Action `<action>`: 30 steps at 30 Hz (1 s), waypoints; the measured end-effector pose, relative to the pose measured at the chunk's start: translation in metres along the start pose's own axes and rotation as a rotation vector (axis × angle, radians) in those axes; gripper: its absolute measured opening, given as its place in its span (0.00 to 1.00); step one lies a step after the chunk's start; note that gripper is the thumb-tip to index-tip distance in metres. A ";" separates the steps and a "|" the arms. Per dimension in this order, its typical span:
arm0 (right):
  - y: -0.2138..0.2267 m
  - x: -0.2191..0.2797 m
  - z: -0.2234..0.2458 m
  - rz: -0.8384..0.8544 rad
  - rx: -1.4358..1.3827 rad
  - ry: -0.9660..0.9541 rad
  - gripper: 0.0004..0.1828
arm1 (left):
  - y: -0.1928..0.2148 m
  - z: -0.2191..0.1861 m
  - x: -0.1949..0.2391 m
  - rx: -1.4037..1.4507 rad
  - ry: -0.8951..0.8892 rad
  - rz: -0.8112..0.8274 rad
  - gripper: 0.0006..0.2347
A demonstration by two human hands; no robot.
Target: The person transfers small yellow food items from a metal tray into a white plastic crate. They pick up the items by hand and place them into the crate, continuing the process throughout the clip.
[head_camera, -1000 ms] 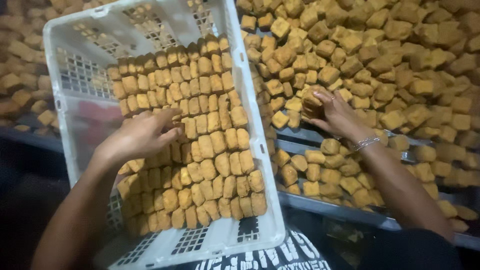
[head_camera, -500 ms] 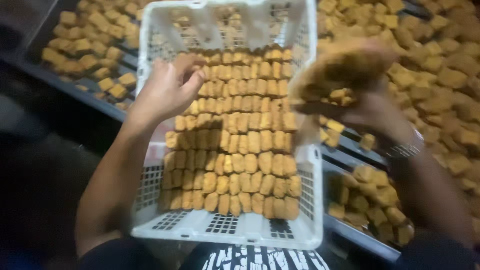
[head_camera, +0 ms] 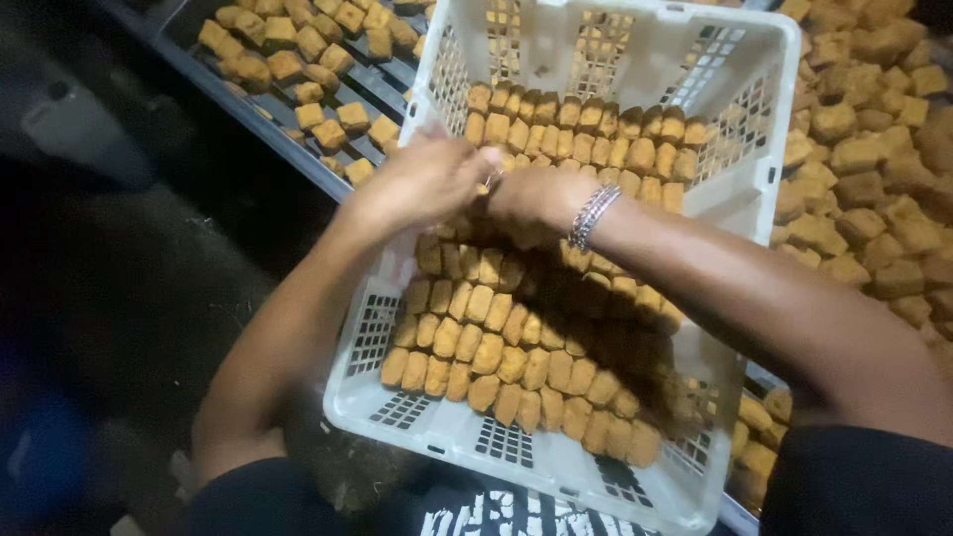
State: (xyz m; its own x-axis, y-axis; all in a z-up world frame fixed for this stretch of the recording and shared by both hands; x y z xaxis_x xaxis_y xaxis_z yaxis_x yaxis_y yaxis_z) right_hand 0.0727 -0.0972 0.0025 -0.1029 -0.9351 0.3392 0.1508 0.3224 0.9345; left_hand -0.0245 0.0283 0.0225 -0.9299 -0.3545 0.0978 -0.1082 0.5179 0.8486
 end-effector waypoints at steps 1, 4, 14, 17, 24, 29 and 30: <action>-0.006 -0.004 -0.004 -0.004 -0.007 -0.009 0.22 | -0.008 -0.001 -0.006 -0.051 -0.022 0.099 0.37; -0.020 -0.010 -0.019 -0.018 -0.022 -0.035 0.25 | -0.027 0.004 -0.022 -0.088 -0.018 0.238 0.49; -0.010 0.020 -0.018 0.078 -0.323 -0.039 0.25 | -0.025 -0.006 -0.004 -0.380 -0.086 0.475 0.47; 0.003 0.061 -0.031 -0.324 -0.246 0.015 0.18 | -0.013 -0.027 0.000 -0.653 -0.164 0.347 0.41; -0.035 0.297 -0.123 -1.050 -0.274 -0.208 0.05 | -0.038 -0.058 -0.011 -0.312 -0.295 0.454 0.26; -0.164 0.418 -0.130 -0.939 -0.146 -0.745 0.11 | -0.050 -0.033 -0.024 -0.360 -0.162 0.362 0.23; -0.193 0.430 -0.126 -0.726 -0.124 -0.992 0.13 | -0.053 -0.025 -0.028 -0.310 -0.168 0.312 0.23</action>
State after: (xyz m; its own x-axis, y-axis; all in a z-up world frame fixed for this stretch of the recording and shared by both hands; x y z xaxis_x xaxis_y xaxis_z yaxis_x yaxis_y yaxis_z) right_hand 0.1234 -0.5798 -0.0454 -0.8942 -0.3582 -0.2685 -0.1660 -0.2916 0.9420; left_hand 0.0158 -0.0086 -0.0128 -0.9481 -0.0747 0.3091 0.2719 0.3141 0.9096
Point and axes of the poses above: each hand's wrist, its own x-axis away from the middle knuckle, its own y-axis out of the back of the hand, z = x × y, the point moved 1 cm from there along -x, towards the middle knuckle, and after that the axes turned 14 degrees about -z, right-handed, at the moved point
